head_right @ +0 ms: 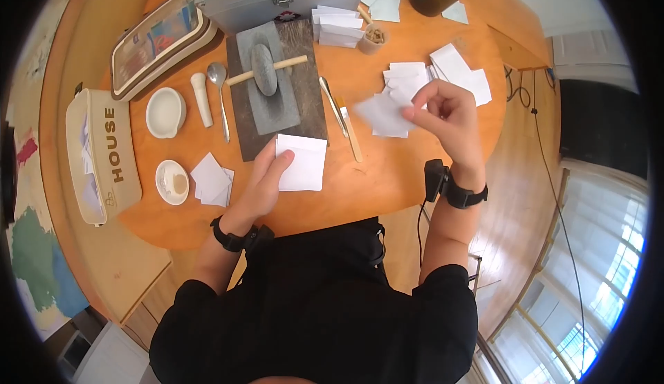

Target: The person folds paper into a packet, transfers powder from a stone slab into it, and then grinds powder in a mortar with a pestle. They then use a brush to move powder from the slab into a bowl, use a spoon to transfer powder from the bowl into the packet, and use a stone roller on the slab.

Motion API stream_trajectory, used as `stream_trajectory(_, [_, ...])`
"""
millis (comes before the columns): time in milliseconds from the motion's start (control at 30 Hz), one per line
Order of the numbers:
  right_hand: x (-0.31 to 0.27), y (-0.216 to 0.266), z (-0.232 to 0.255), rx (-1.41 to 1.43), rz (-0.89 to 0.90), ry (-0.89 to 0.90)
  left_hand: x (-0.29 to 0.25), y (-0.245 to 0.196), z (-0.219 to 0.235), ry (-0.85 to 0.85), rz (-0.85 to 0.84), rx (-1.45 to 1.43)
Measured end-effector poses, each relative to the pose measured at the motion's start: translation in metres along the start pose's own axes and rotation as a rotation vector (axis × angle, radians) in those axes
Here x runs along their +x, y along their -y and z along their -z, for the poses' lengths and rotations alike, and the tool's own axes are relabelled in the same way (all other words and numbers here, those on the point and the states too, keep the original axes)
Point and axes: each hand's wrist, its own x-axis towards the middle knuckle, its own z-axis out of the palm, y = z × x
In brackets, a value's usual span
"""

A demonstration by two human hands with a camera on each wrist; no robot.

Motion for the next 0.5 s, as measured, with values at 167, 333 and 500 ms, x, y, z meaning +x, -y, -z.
stream_trajectory(167, [-0.018, 0.023, -0.047, -0.12, -0.009, 0.36, 0.003, 0.003, -0.006, 0.082, 0.021, -0.052])
stream_trajectory(333, [-0.017, 0.011, -0.088, -0.2, 0.073, 0.272, -0.003, -0.001, -0.013, 0.142, 0.012, 0.074])
stream_trajectory(500, [0.01, -0.037, -0.03, -0.337, 0.03, -0.295, -0.007, 0.009, -0.002, 0.156, 0.052, 0.064])
